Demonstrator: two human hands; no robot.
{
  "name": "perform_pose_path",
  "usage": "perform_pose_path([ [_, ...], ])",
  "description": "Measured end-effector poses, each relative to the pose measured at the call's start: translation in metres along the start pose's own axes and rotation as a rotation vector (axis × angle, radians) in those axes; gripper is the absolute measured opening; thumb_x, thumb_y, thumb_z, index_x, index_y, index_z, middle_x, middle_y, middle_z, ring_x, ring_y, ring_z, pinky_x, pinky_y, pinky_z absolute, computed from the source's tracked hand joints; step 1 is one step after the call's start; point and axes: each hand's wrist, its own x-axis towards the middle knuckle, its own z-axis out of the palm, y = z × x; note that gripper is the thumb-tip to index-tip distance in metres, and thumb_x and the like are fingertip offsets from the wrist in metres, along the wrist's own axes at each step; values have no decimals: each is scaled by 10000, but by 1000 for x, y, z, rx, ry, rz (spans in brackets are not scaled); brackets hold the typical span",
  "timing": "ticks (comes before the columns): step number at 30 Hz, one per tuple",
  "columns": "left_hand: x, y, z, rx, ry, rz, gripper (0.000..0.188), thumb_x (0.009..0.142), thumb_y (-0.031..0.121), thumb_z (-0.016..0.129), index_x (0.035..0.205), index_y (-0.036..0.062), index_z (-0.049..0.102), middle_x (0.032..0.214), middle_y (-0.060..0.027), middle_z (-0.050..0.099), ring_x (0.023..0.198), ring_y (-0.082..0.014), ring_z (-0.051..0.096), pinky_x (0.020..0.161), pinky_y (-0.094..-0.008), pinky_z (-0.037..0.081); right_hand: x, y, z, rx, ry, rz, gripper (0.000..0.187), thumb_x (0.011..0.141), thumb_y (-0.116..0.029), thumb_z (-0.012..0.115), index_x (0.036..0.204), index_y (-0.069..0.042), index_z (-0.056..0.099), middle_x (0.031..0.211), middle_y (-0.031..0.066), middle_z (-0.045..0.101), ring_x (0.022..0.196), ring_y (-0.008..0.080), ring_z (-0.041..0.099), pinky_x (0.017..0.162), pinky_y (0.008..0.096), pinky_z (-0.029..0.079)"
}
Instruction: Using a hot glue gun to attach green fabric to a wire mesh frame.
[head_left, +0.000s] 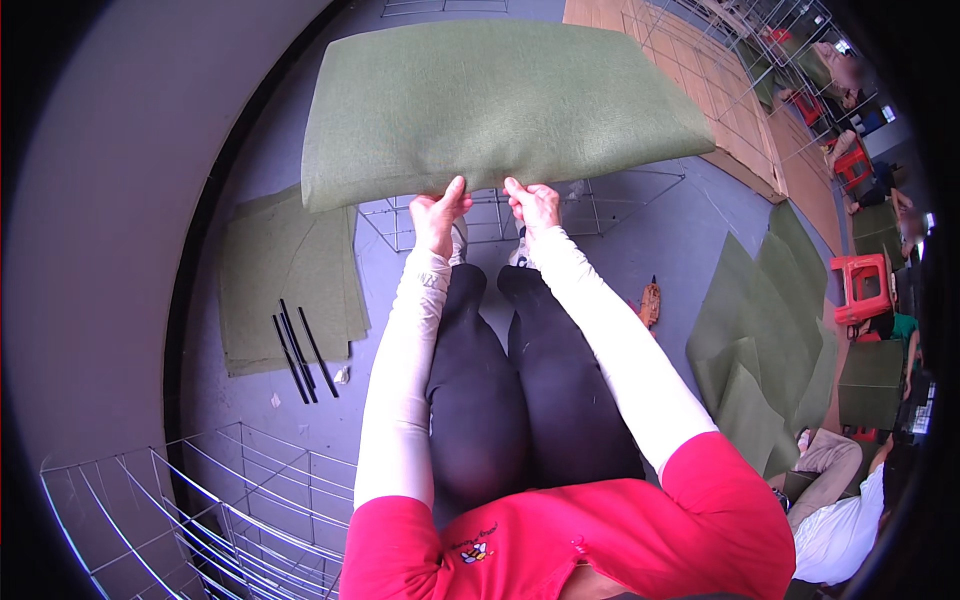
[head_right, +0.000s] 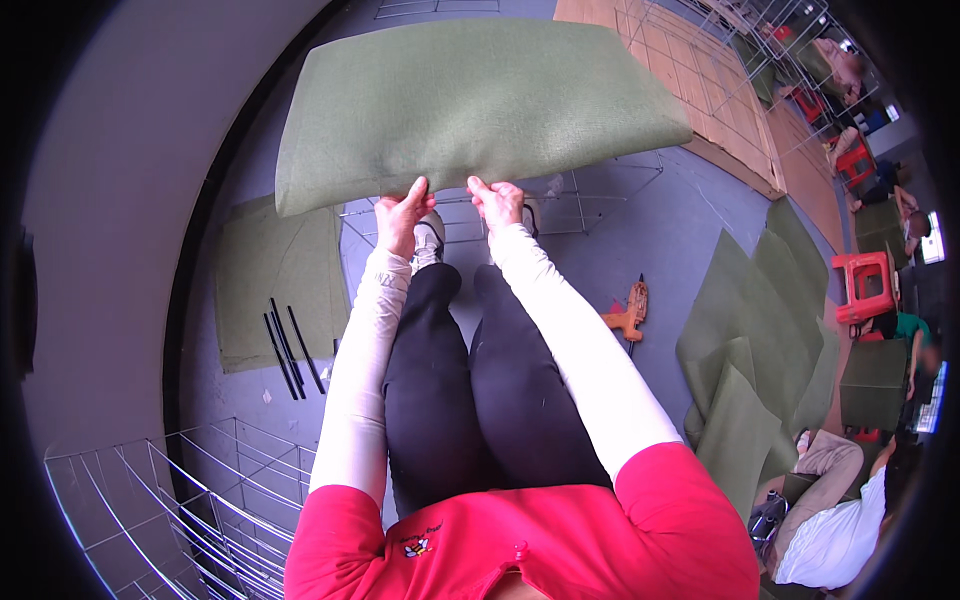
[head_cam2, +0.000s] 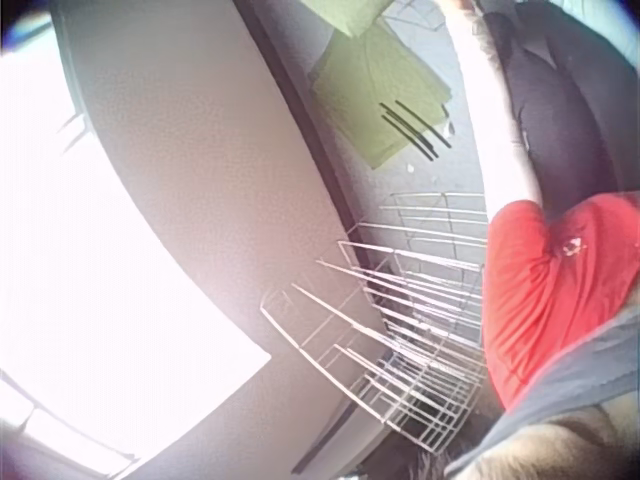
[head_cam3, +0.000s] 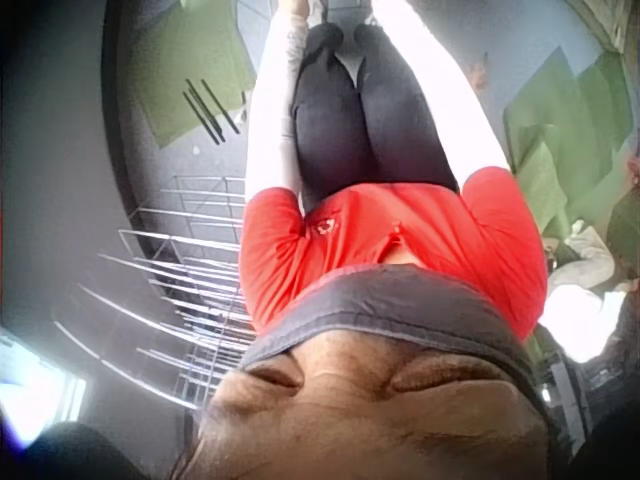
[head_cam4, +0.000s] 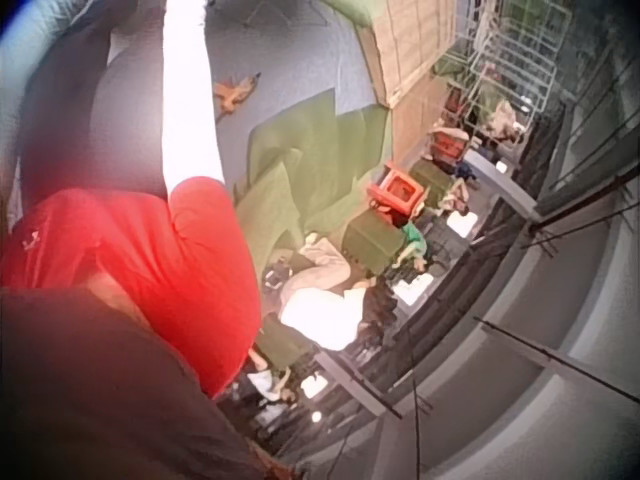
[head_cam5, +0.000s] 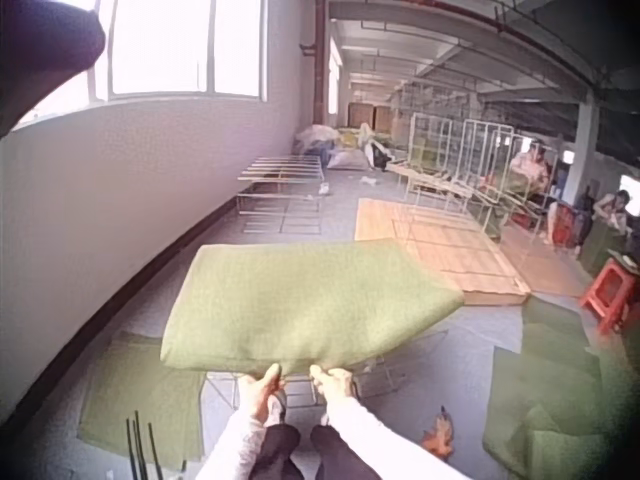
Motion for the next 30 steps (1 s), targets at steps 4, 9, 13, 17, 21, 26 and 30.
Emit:
perform_pose_path([
  [4,13,-6,5,37,15,95,219,806,172,693,868,-25,621,719,-79,631,584,-135,594,543,-245,484,9,-6,2,11,17,7,246,786,-231,712,714,-15,619,577,-15,533,462,32,419,434,181,307],
  [9,16,-13,3,85,30,83,225,803,181,696,852,-26,625,699,-80,629,569,-135,589,538,-245,484,19,6,-3,73,-79,67,284,776,-286,728,733,-29,615,604,-22,537,469,32,415,426,183,296],
  [13,19,-9,0,63,22,85,223,805,185,694,845,-24,627,698,-81,632,567,-136,591,537,-248,488,23,2,27,93,-130,24,363,734,-338,758,630,-25,607,535,-14,519,456,54,404,435,208,300],
  [17,27,5,-4,77,-3,94,273,815,227,686,829,-38,621,692,-90,627,573,-135,589,542,-246,488,34,6,40,34,-109,-15,384,730,-341,760,566,-38,591,509,-12,509,448,58,399,437,218,304],
  [21,29,33,-16,135,162,41,420,826,347,667,772,-66,605,685,-111,614,580,-127,575,540,-226,468,43,5,49,12,-86,21,326,747,-303,751,586,-60,605,532,-4,540,451,57,413,439,215,310],
  [26,44,40,-39,42,160,112,357,829,326,668,773,-21,606,691,-82,604,577,-111,556,525,-213,450,48,-2,70,28,-125,-34,261,764,-282,739,655,-70,634,558,-5,559,462,52,427,444,203,310],
  [30,47,27,-50,-53,140,91,326,841,317,654,763,7,594,684,-64,594,588,-112,561,545,-213,460,44,4,71,-17,-138,-23,242,767,-276,736,675,-74,640,566,-1,568,465,52,438,446,204,319],
])
